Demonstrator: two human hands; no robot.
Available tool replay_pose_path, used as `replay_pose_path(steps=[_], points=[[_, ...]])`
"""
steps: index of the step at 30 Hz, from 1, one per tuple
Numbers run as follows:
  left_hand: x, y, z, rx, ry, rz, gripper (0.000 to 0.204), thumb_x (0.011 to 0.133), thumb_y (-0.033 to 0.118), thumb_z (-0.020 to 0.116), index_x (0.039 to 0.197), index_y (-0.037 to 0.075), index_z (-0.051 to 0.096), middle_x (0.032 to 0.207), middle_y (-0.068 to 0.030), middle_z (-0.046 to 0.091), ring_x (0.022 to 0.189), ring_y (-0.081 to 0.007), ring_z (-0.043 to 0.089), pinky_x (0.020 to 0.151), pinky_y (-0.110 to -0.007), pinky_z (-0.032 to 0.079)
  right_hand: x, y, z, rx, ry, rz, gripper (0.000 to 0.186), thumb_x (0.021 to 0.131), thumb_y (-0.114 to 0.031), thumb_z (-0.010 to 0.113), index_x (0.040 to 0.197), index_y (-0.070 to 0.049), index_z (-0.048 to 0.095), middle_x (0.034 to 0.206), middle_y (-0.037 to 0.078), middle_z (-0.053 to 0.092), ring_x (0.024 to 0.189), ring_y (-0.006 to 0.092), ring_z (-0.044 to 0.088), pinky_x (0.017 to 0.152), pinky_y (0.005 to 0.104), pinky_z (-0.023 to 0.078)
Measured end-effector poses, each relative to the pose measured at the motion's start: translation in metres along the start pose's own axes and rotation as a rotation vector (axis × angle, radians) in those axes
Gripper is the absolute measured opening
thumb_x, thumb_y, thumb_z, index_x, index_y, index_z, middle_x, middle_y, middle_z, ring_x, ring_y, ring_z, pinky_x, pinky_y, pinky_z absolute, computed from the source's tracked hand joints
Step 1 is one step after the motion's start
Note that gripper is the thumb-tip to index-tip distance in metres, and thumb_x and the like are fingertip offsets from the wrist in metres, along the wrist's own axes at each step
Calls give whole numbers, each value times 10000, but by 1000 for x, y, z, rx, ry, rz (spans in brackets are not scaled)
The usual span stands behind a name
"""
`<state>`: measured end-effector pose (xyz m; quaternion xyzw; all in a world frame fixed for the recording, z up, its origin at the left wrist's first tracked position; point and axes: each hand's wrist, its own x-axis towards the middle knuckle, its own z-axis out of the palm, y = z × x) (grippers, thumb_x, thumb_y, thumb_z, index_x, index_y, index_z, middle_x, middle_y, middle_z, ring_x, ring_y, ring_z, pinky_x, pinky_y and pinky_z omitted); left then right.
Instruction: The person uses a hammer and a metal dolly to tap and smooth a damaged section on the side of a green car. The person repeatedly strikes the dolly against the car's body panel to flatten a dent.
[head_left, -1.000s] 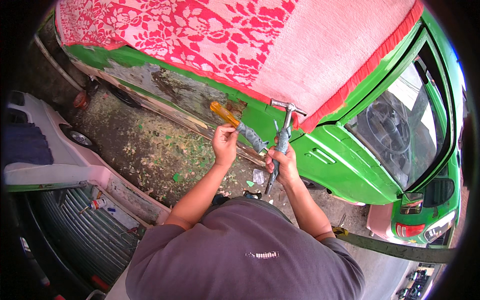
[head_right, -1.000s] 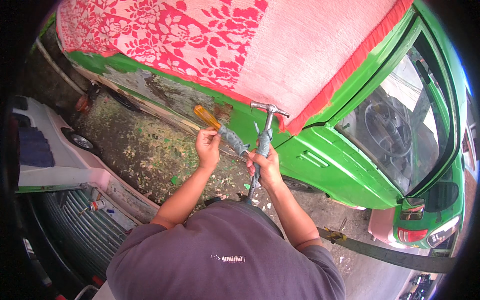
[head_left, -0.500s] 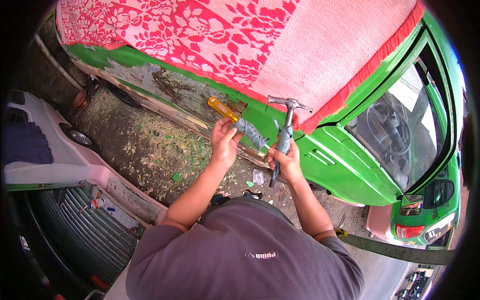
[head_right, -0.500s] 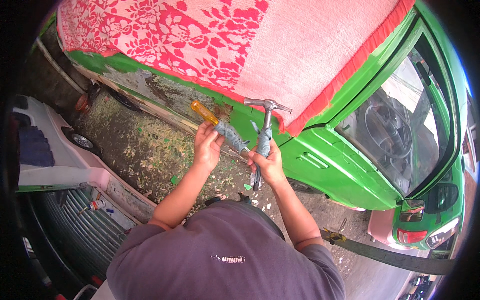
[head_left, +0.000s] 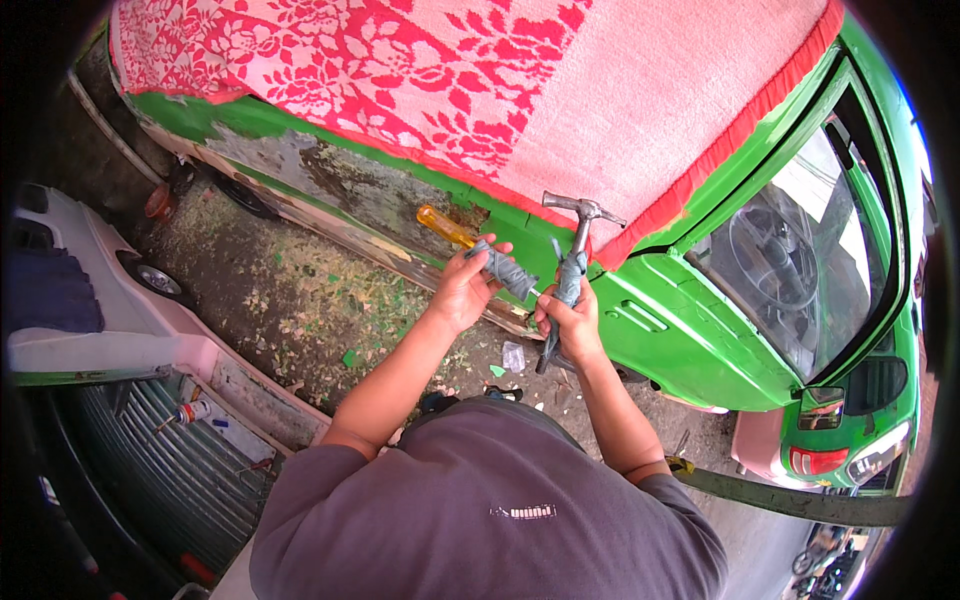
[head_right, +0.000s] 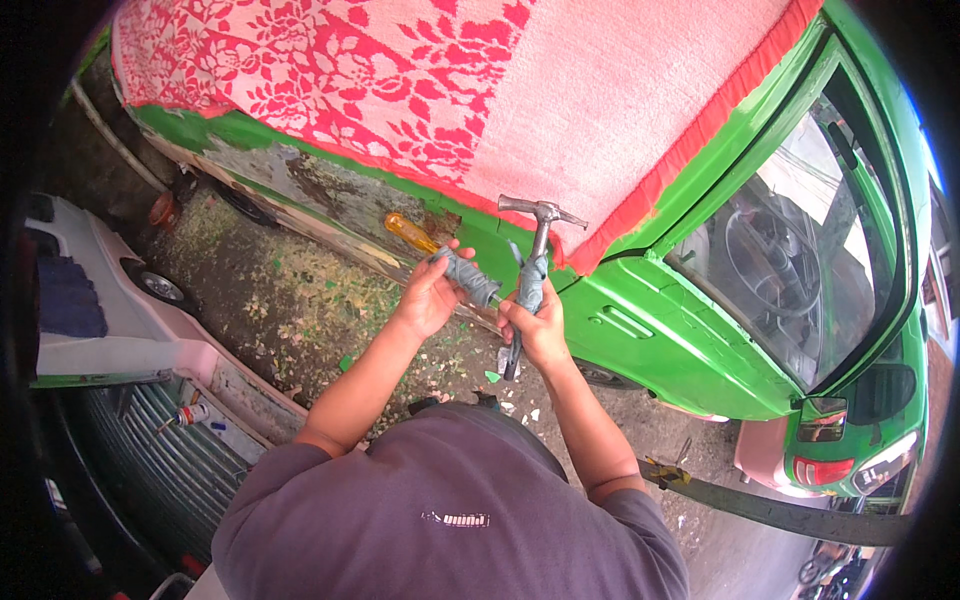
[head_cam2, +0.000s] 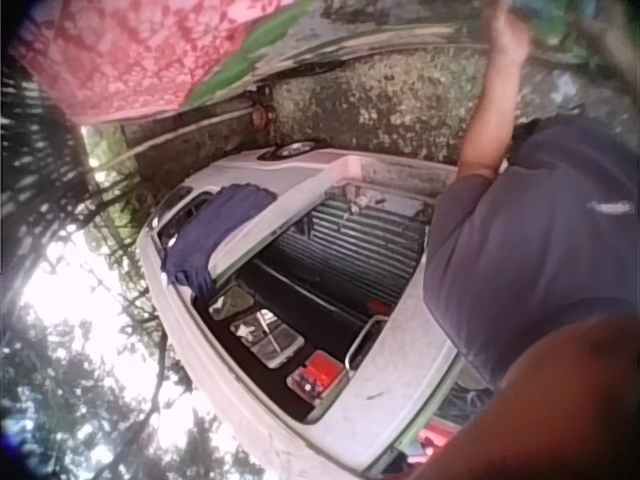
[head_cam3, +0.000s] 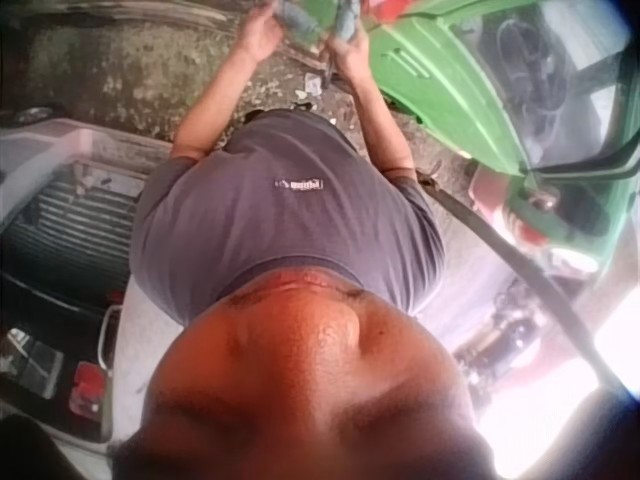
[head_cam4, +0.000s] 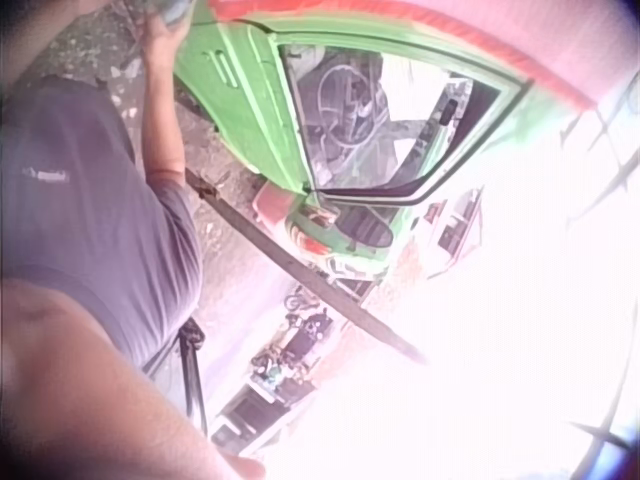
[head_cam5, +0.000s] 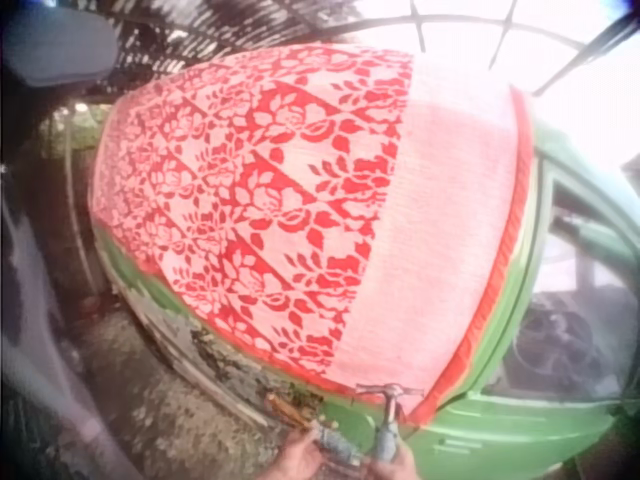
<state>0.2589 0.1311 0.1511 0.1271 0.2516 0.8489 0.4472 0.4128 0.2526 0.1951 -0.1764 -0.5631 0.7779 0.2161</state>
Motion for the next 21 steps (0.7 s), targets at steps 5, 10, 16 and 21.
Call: replay_pose_path(steps=[5, 10, 16, 21], points=[[5, -1, 0, 66, 33, 70, 246, 917, 171, 679, 1132, 139, 563, 1098, -60, 656, 1040, -200, 630, 899, -384, 511, 0, 0, -1, 31, -2, -10, 367, 838, -1, 626, 1137, -70, 425, 652, 103, 572, 452, 160, 507, 404, 282, 419], [2, 3, 4, 130, 51, 178, 249, 912, 163, 687, 1112, 103, 552, 1058, -79, 652, 1004, -191, 632, 874, -362, 513, 0, -2, -1, 145, -10, 26, 384, 827, 10, 618, 1146, -66, 418, 643, 106, 560, 448, 163, 495, 406, 285, 420], [-6, 13, -7, 171, -12, 92, 272, 910, 209, 689, 1120, 127, 536, 1073, -49, 604, 990, -145, 582, 757, -295, 476, -2, 1, -3, 143, -4, 56, 401, 827, 16, 608, 1168, -65, 414, 642, 106, 558, 446, 162, 488, 408, 286, 416], [-7, 19, -28, 63, -51, -34, 266, 891, 185, 704, 1104, 143, 551, 1062, -25, 605, 935, -110, 581, 642, -248, 452, 0, 4, -3, 136, -19, 76, 404, 830, 14, 607, 1176, -66, 415, 644, 104, 561, 447, 163, 490, 411, 283, 412]])
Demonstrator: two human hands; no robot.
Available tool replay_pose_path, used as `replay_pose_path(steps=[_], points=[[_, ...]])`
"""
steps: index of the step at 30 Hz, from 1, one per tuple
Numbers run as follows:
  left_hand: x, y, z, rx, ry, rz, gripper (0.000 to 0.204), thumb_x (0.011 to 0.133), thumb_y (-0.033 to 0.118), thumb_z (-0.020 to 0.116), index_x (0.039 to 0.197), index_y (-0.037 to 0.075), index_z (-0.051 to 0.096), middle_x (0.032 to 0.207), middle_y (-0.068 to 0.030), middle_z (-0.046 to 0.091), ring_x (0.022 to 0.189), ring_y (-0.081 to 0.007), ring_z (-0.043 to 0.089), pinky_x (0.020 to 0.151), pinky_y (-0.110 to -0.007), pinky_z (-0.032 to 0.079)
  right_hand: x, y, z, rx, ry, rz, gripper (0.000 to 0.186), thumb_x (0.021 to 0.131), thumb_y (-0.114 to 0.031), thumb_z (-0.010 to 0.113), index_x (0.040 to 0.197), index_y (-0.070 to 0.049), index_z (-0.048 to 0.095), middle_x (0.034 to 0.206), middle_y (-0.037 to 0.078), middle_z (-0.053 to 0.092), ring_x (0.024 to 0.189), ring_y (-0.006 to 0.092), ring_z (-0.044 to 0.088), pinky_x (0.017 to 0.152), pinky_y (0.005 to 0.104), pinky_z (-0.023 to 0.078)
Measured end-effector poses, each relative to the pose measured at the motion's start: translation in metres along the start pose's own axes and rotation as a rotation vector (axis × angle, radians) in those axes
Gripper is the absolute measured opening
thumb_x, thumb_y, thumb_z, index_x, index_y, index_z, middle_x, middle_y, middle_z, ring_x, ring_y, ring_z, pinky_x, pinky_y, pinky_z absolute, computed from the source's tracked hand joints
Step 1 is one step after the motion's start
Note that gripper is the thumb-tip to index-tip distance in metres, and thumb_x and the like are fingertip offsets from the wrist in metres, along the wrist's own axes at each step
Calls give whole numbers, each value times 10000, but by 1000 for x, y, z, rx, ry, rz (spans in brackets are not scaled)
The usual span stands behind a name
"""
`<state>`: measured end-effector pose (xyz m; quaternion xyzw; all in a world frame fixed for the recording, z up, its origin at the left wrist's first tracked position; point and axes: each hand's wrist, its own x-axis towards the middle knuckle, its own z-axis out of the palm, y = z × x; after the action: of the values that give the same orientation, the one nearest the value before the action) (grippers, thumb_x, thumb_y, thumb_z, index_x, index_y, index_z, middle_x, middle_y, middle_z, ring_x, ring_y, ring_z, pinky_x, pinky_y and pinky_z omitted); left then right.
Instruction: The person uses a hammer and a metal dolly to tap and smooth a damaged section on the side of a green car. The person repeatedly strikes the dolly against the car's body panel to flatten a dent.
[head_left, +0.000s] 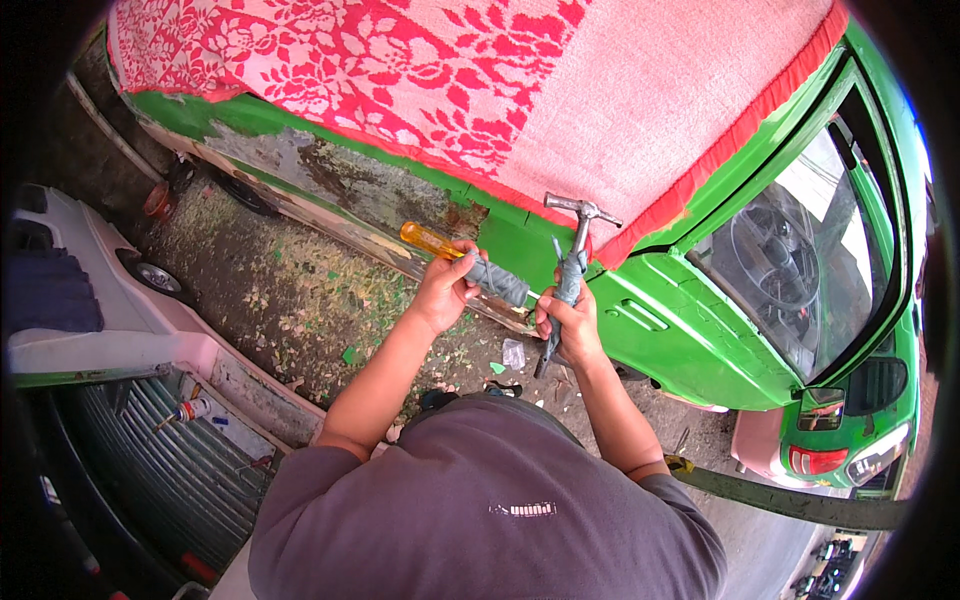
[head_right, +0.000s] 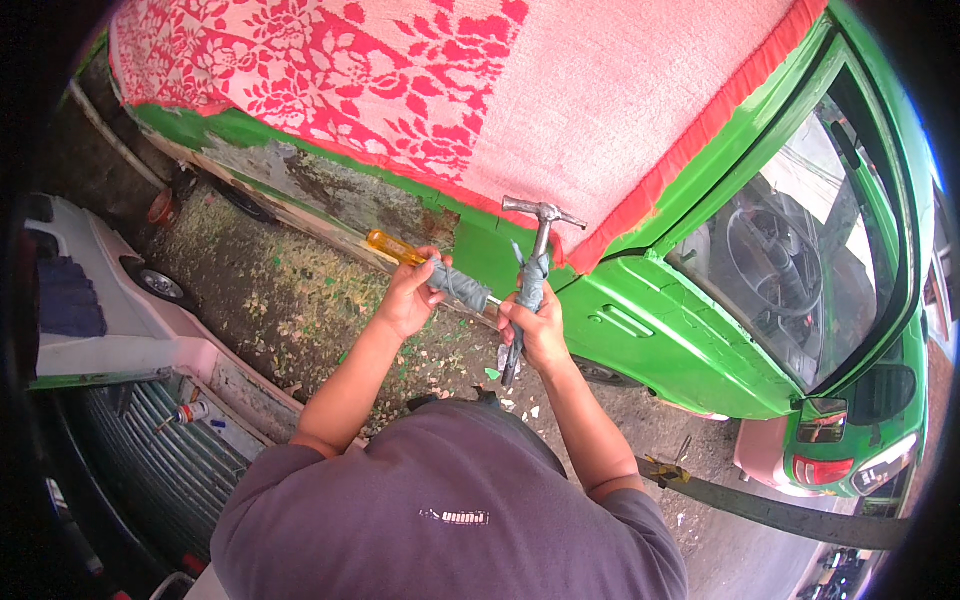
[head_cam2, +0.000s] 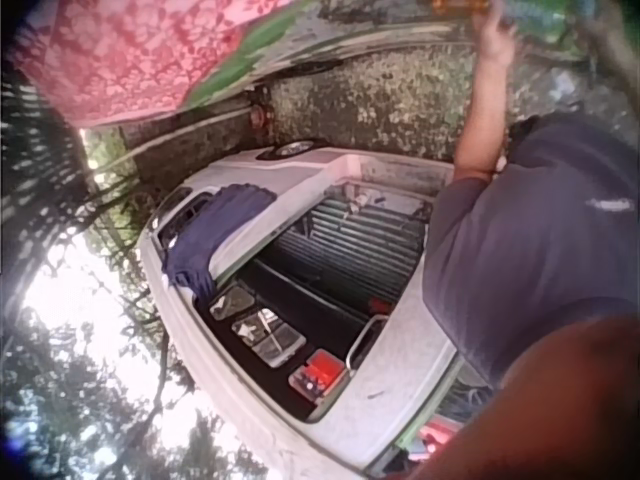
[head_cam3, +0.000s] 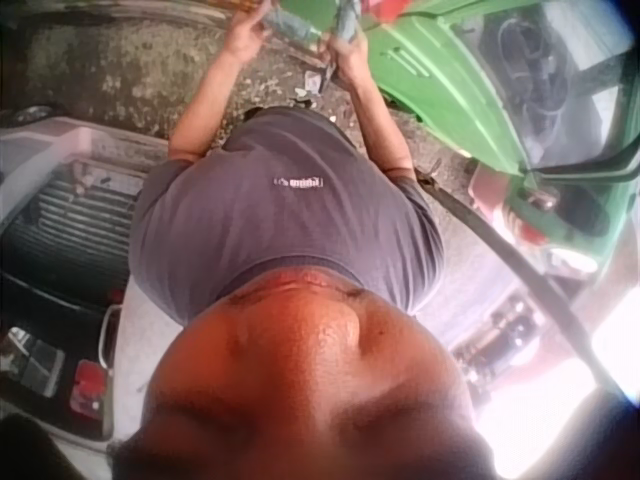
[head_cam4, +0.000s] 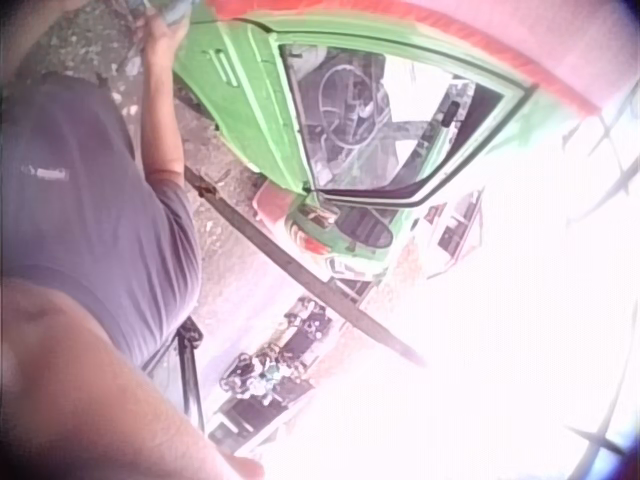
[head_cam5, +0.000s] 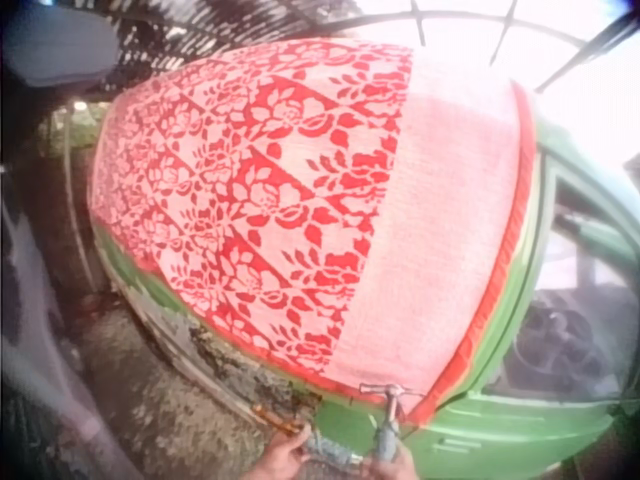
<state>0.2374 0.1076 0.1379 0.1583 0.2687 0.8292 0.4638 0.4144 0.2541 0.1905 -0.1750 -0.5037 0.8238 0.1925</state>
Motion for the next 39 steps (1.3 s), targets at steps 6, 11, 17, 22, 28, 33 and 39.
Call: replay_pose_path(steps=[6, 11, 17, 22, 28, 33, 39], points=[[-4, 10, -5, 4, 29, -135, 279, 872, 140, 714, 1112, 106, 576, 963, -5, 639, 720, -123, 643, 590, -243, 528, 0, -1, -5, -46, 5, 25, 397, 835, 15, 620, 1168, -68, 418, 653, 103, 566, 451, 164, 497, 412, 282, 410], [-3, 10, -12, 122, 89, -264, 245, 848, 108, 718, 1070, 87, 616, 925, -8, 660, 696, -130, 658, 609, -244, 555, -2, 4, -11, -111, -16, 58, 399, 831, 29, 633, 1155, -67, 419, 659, 102, 569, 455, 161, 503, 411, 281, 410], [-6, 9, -4, 143, 175, -187, 212, 835, 105, 727, 1021, 116, 627, 887, 25, 639, 739, -94, 636, 604, -255, 533, -5, 11, -13, -44, -18, 64, 390, 834, 35, 631, 1146, -67, 419, 653, 100, 567, 444, 164, 493, 407, 281, 409], [3, 7, -25, 165, 100, -161, 201, 824, 101, 731, 976, 134, 603, 885, 42, 615, 754, -77, 603, 623, -249, 501, -10, 17, -8, -62, -2, 39, 390, 839, 41, 616, 1157, -71, 420, 648, 100, 564, 447, 162, 491, 403, 285, 404], [-2, 19, -12, 173, -11, -156, 266, 818, 101, 730, 1038, 118, 581, 973, 13, 646, 805, -82, 611, 676, -259, 513, -12, 12, -11, -16, 11, 49, 363, 831, 32, 636, 1115, -57, 430, 661, 100, 583, 458, 164, 518, 431, 274, 424], [-10, 20, 8, 177, -15, -214, 316, 814, 60, 723, 1107, 85, 605, 1091, -34, 642, 926, -116, 636, 729, -258, 548, -13, 3, -29, -31, -21, 63, 352, 831, 14, 634, 1114, -55, 437, 656, 111, 586, 445, 156, 509, 417, 281, 422], [-5, 9, 0, 212, 21, -207, 247, 818, 31, 739, 1040, 78, 641, 999, -14, 670, 867, -118, 666, 721, -275, 555, -14, -4, -25, -144, -102, 153, 365, 841, -27, 642, 1136, -71, 432, 655, 130, 597, 410, 157, 494, 376, 256, 392]])
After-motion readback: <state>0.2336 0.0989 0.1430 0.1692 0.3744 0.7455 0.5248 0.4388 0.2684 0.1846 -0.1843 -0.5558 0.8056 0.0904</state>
